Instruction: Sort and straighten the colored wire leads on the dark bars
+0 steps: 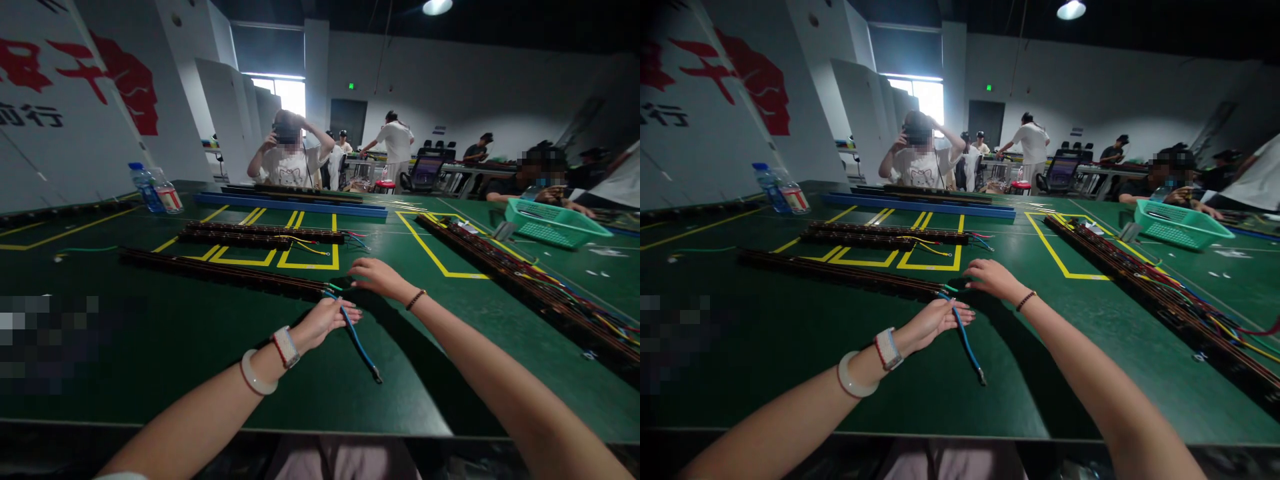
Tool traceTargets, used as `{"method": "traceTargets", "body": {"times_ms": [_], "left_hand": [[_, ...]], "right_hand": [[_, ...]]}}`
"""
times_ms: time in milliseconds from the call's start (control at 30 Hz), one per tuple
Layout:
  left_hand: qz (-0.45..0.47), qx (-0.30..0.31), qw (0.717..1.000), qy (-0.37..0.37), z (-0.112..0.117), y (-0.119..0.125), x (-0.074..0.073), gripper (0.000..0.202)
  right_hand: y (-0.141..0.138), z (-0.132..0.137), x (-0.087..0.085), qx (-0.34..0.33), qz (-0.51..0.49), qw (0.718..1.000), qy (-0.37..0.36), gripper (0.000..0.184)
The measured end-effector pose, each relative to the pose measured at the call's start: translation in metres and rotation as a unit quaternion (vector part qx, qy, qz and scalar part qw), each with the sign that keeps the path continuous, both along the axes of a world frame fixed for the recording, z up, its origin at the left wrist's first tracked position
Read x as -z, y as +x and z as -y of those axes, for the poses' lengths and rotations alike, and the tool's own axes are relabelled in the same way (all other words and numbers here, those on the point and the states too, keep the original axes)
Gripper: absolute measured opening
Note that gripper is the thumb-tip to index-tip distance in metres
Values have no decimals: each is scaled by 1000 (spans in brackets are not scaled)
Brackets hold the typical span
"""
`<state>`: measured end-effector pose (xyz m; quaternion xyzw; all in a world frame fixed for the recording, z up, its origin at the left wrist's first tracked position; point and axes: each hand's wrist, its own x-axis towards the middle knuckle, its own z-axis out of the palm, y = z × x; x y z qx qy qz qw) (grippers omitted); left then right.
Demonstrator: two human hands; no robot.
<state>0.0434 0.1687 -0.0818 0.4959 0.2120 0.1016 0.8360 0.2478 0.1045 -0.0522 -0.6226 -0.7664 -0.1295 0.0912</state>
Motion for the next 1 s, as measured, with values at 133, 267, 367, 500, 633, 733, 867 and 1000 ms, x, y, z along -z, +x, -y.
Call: {"method": "traceTargets", "body": {"times_ms": [133,267,367,500,633,733,867,1000], "left_hand": [[-42,36,995,78,-5,-2,2,35],[-97,75,982,147,-13,-5,-5,38],[-157,96,960,211,-15,-4,-12,37],[-195,43,935,294,-10,-3,-4,34],[-157,-27,946,283,-8,-6,14,32],[-114,-51,937,327,-8,-10,16,30],[-143,-81,829,534,-4,-13,-2,30],[-98,-50,726,679,1,-16,-20,37]], "right_hand": [[-1,22,18,97,-130,984,76,28],[-7,26,33,89,-64,994,19,30],[-11,23,35,68,-18,998,-6,29],[-12,21,35,58,2,998,-11,29],[-13,22,35,55,-1,998,-9,30],[-14,23,35,55,6,998,-16,30],[-19,24,31,76,-10,997,-20,30],[-32,25,29,108,-110,988,18,33]]}}
